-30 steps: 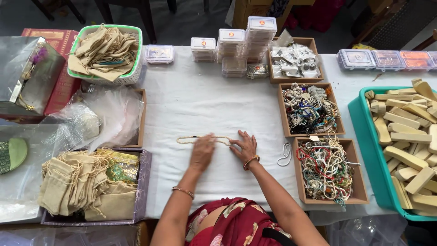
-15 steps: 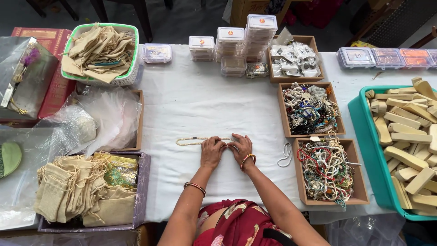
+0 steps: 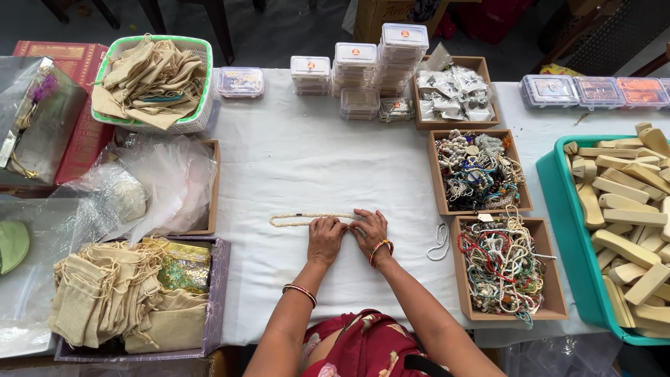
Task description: The person straightens a beaded necklace on a white tablecloth, folds it, and places it into a small plastic bag. They then put the bag into a beige cloth pouch, tie the pouch closed, and place it into a small plastic container. The person repeats this process with a second necklace.
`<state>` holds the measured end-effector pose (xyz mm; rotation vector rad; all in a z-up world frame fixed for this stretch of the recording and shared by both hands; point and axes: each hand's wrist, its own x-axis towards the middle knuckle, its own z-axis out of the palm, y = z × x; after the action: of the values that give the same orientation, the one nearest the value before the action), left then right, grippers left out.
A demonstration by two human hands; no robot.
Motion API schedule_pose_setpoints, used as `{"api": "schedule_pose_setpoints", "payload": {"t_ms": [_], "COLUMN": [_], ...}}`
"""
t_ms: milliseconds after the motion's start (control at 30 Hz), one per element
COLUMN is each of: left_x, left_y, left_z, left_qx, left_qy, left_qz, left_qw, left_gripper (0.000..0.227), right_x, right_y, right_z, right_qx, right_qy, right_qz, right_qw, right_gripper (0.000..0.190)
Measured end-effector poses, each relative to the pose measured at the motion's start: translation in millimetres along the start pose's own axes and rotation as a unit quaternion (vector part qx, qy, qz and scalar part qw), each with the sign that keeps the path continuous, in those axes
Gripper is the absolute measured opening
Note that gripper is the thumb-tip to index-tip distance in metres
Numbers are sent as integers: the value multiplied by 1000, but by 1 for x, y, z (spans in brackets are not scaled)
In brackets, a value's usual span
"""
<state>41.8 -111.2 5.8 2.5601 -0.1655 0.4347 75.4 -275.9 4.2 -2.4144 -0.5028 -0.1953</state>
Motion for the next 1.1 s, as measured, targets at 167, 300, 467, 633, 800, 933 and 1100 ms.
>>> {"api": "schedule_pose_setpoints", "payload": {"t_ms": [167, 300, 467, 633, 800, 933, 1100], "left_x": [-6, -22, -65, -59, -39, -42, -47], "left_y": [0, -34, -100, -96, -51, -76, -106], "left_z": [-6, -30, -73, -70, -44, -42, -93], "left_qx": [31, 97, 117, 89, 52, 98, 98], "left_qy": [-11, -47, -66, -5, -30, -143, -156], "left_qz": [14, 58, 35, -94, -10, 36, 43], "left_qw": [999, 992, 990, 992, 998, 984, 982], "left_gripper": [33, 56, 54, 48, 66, 68, 54], "right_x": [-2, 1, 5, 2, -4, 11, -11], "right_y": [-7, -10, -17, -18, -9, -9, 15], "right_z": [-5, -4, -6, -8, 31, 25, -17], "right_qx": [5, -47, -46, -46, -107, -238, -235], "right_qy": [-12, 29, 40, 51, -43, -252, -153], "right_qz": [4, 56, 124, 136, -71, -19, -18], "right_qw": [1000, 997, 990, 988, 991, 938, 960], "right_gripper": [28, 20, 15, 23, 47, 70, 57]}}
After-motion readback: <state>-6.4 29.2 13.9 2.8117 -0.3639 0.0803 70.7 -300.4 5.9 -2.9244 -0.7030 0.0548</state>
